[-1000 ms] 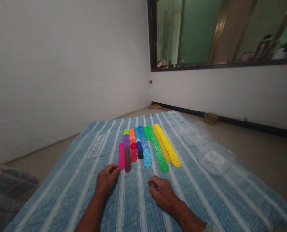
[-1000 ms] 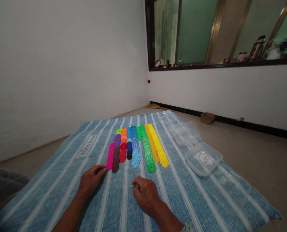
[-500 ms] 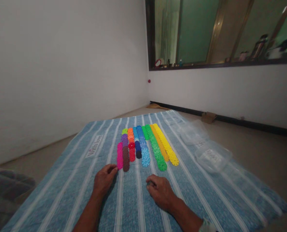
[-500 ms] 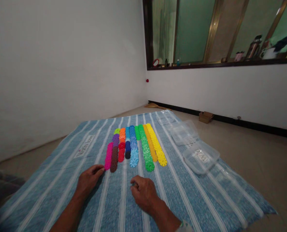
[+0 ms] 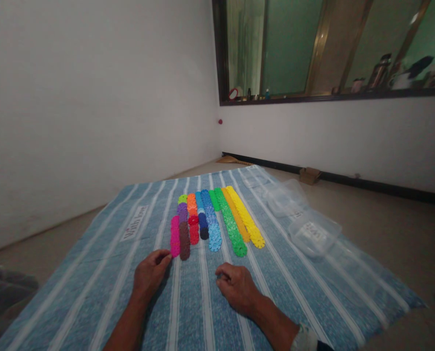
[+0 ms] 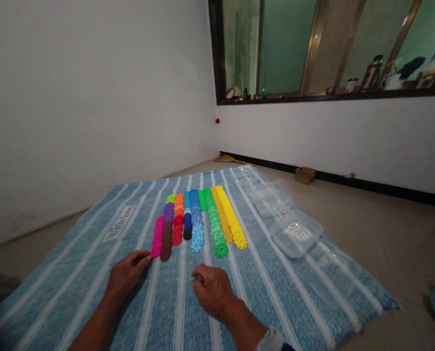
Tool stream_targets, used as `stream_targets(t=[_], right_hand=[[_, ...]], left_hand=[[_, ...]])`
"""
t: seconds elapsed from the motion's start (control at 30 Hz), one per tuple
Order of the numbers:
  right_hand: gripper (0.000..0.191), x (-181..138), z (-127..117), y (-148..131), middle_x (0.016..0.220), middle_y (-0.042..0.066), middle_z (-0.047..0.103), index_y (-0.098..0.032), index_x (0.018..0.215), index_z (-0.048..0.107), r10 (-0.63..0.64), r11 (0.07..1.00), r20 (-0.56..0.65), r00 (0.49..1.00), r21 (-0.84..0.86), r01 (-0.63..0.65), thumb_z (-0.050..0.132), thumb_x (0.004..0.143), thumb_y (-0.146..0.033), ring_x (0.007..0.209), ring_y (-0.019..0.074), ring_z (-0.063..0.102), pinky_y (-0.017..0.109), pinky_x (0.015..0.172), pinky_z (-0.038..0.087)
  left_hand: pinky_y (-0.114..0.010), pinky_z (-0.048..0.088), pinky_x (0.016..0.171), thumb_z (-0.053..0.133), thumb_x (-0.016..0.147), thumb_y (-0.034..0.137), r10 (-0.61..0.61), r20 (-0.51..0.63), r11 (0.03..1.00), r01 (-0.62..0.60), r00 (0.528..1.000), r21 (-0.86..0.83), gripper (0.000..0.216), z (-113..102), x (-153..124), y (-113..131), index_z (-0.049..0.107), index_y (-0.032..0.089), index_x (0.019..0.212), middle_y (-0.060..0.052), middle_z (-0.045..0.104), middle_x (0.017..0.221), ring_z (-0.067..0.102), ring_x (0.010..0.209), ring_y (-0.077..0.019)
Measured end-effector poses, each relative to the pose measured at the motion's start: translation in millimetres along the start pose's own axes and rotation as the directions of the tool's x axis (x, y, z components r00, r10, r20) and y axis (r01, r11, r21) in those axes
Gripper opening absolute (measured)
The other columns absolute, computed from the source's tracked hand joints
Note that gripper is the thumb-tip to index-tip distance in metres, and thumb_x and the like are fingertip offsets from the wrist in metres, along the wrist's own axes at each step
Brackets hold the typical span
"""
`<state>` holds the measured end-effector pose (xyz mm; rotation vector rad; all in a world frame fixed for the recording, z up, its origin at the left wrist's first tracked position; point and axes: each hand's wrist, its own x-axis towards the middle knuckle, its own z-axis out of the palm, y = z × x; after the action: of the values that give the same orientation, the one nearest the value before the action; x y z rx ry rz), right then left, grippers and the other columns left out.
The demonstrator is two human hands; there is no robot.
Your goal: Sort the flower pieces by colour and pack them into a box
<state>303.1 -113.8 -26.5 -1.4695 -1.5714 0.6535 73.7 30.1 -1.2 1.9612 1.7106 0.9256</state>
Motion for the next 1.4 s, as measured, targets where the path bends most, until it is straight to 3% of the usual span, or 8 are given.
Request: stream_targets(t=[0.53,0.63,0.97,1.2,1.4], right_hand=[[0.021,-3,-2,-3,0.063,-0.003,0.058,-0.017,0.091,0.069,0.01,1.0,0.025,1.0,0.007,-0.01,0.054,0.075,-0.014,0.059,0.0121,0.054,0.022,0.06,0.034],[0.027,-4,-1,-2,0.065,-0.002,0.059,-0.016,0.099,0.067,0.022,1.0,0.019,1.0,0.0,-0.022,0.054,0.076,-0.015,0.062,0.0133,0.056,0.022,0.061,0.036],[0.065,-4,5,4,0.062,-0.007,0.047,-0.012,0.144,0.036,0.073,0.995,-0.012,0.997,0.073,-0.072,0.049,0.08,-0.015,0.057,0.0118,0.047,0.022,0.056,0.033],[0.074,-4,5,2,0.057,-0.009,0.039,-0.011,0.15,0.023,0.114,0.985,-0.055,0.992,0.138,-0.105,0.047,0.081,-0.016,0.054,0.0121,0.044,0.023,0.055,0.032],[0.073,-4,6,3,0.057,-0.009,0.039,-0.008,0.149,0.026,0.138,0.98,-0.065,0.988,0.153,-0.127,0.048,0.08,-0.017,0.054,0.0126,0.044,0.024,0.056,0.033]], left_hand=[[-0.032,0.05,0.076,0.051,0.067,0.047,0.029,0.006,0.999,-0.029,1.0,-0.023,0.035,6,-4,-8,0.069,0.02,0.079,-0.005,0.074,0.083,0.067,0.079,-0.0239],[-0.033,0.05,0.078,0.052,0.066,0.047,0.037,-0.005,0.998,-0.038,0.999,-0.041,0.037,7,-4,-9,0.07,0.019,0.081,-0.007,0.074,0.084,0.067,0.08,-0.0241],[-0.034,0.051,0.075,0.052,0.067,0.05,-0.008,0.002,0.994,0.008,1.0,-0.11,0.064,11,-4,-13,0.061,0.011,0.117,-0.006,0.072,0.082,0.066,0.073,-0.0224],[-0.034,0.051,0.074,0.052,0.067,0.048,-0.014,-0.044,0.993,0.008,0.999,-0.121,0.077,10,-7,-8,0.049,0.006,0.131,-0.005,0.07,0.079,0.065,0.071,-0.0214],[-0.034,0.051,0.074,0.052,0.066,0.045,-0.026,-0.056,0.993,0.019,0.998,-0.113,0.077,8,-8,-2,0.049,0.006,0.132,-0.004,0.07,0.077,0.065,0.07,-0.0218]])
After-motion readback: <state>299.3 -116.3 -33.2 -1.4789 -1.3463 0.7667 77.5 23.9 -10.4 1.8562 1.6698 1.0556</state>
